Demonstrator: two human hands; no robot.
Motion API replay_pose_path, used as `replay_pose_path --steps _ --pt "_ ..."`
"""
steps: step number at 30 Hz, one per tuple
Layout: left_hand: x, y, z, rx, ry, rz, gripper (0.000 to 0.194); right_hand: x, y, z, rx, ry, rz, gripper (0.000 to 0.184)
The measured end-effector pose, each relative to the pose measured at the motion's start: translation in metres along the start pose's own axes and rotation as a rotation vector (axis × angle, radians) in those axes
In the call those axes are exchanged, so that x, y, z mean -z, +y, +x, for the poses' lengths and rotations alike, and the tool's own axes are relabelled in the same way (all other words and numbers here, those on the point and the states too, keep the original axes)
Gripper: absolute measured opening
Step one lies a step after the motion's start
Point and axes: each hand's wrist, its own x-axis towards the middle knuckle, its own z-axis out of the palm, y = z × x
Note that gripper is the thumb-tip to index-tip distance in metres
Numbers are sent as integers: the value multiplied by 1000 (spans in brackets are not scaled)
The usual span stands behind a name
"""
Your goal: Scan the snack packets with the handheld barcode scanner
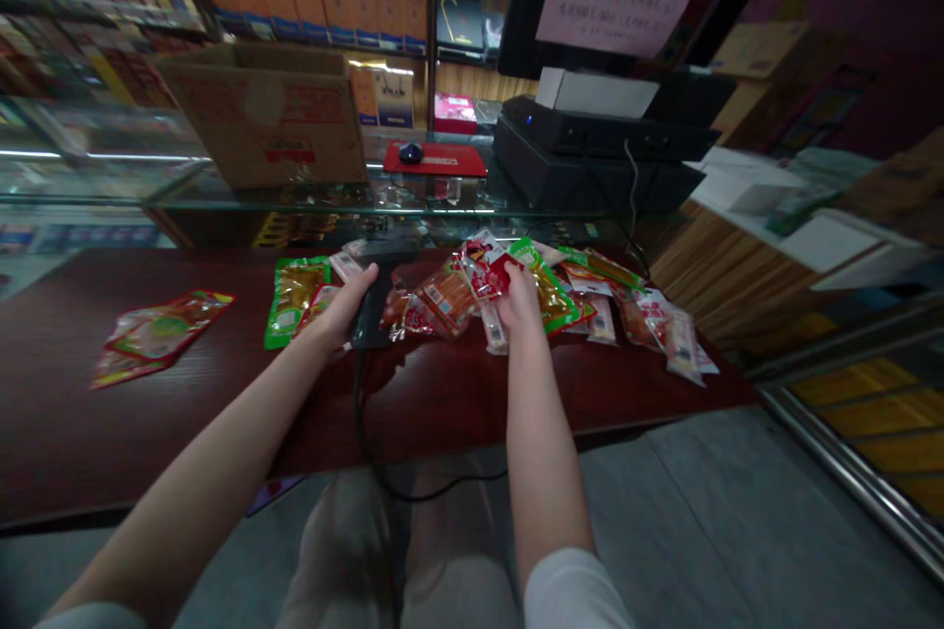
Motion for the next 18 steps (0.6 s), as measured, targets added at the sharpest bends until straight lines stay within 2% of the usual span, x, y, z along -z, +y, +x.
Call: replay_pose_path --steps 3,6,13,18 --pt "-6 -12 5 11 -50 52 55 3 1 3 55 12 -4 13" --pt "-4 -15 5 34 -53 165 58 8 1 6 63 -2 -8 15" --pt "20 14 -17 202 27 362 55 14 -3 10 -24 -38 -14 16" --pt "35 30 -32 292 99 373 50 12 -9 7 -99 -44 9 15"
